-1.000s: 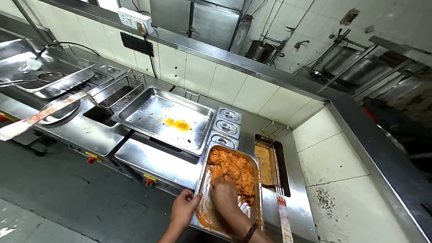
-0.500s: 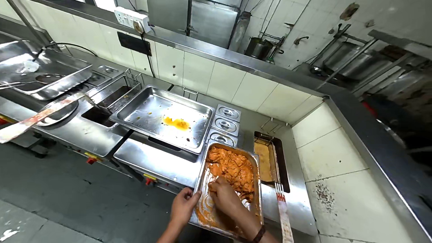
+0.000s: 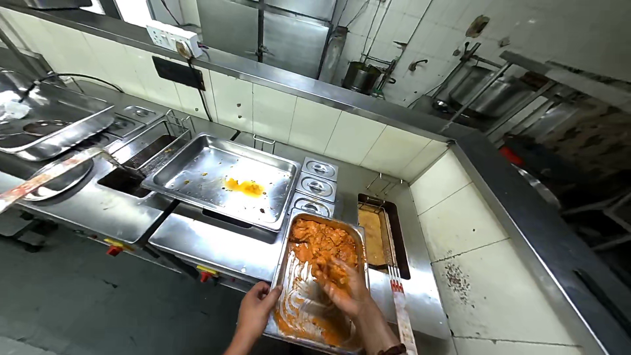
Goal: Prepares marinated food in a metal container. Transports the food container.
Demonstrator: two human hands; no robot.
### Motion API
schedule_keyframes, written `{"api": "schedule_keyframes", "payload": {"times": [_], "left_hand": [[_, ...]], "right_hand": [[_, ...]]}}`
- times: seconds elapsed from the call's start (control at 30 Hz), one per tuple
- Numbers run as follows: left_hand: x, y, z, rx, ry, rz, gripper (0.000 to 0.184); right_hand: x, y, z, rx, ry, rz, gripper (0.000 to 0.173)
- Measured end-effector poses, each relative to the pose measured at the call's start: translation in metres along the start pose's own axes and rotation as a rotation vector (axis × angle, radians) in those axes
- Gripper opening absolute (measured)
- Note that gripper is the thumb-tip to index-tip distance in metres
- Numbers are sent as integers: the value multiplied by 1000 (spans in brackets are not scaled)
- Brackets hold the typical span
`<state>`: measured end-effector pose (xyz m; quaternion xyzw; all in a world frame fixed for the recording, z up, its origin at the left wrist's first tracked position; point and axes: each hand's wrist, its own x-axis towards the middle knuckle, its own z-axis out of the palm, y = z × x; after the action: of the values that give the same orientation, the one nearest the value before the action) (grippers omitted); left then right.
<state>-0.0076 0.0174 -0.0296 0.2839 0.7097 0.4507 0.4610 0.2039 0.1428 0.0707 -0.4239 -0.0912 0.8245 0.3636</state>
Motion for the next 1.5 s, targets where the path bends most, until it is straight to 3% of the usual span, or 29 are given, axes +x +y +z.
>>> {"api": "schedule_keyframes", "payload": {"times": [0.1,0.2,0.27,0.4,0.47,0.57,0.63,0.73,0.8,0.87,0.93,1.03,1.17,1.27,1.37,1.4,1.5], "left_hand": [[-1,-1,-1,-14,7,5,41],[-1,-1,-1,-31,4,10,39],[-1,-1,0,-34,7,15,38],[-1,-1,1,-67,5,25,37],[-1,-1,1,-85,6,26,37],[-2,-1,1,-97,2,17,38],[-2,-1,1,-99,-1,16,38],[-1,-2,3,-111,3,25,37],[-2,-2,3,-113,2,27,37],[-2,-1,2,-106,-1,24,36],[-1,-2,2,-98,-3,18,37],[0,-4,3,-104,1,24,38],[-4,1,2,-121,-15,19,36],[-7,4,1,-111,-22,9,34],[-7,6,0,-109,-28,-1,34],[-7,7,-1,-104,-29,-3,34],[-7,6,-1,-100,-30,5,32]], "right_hand": [[2,4,-3,167,-173,31,25],[1,2,0,225,-326,140,50],[-1,3,7,179,-175,97,56],[7,11,14,69,290,-17,37],[7,10,10,45,351,3,27],[-1,5,10,24,255,-5,27],[-8,1,8,-14,171,-5,15],[-13,-3,5,117,-15,114,42],[-13,1,4,227,-118,147,47],[-11,4,5,304,-108,125,42],[-10,4,9,319,-111,122,47],[-10,1,10,236,-104,117,58],[-12,-2,5,132,2,73,53],[-13,-17,-1,-143,48,3,51],[-4,-58,-15,-913,231,-196,47],[2,-78,-20,-1167,294,-232,53],[31,-135,-41,-1572,332,-210,54]]}}
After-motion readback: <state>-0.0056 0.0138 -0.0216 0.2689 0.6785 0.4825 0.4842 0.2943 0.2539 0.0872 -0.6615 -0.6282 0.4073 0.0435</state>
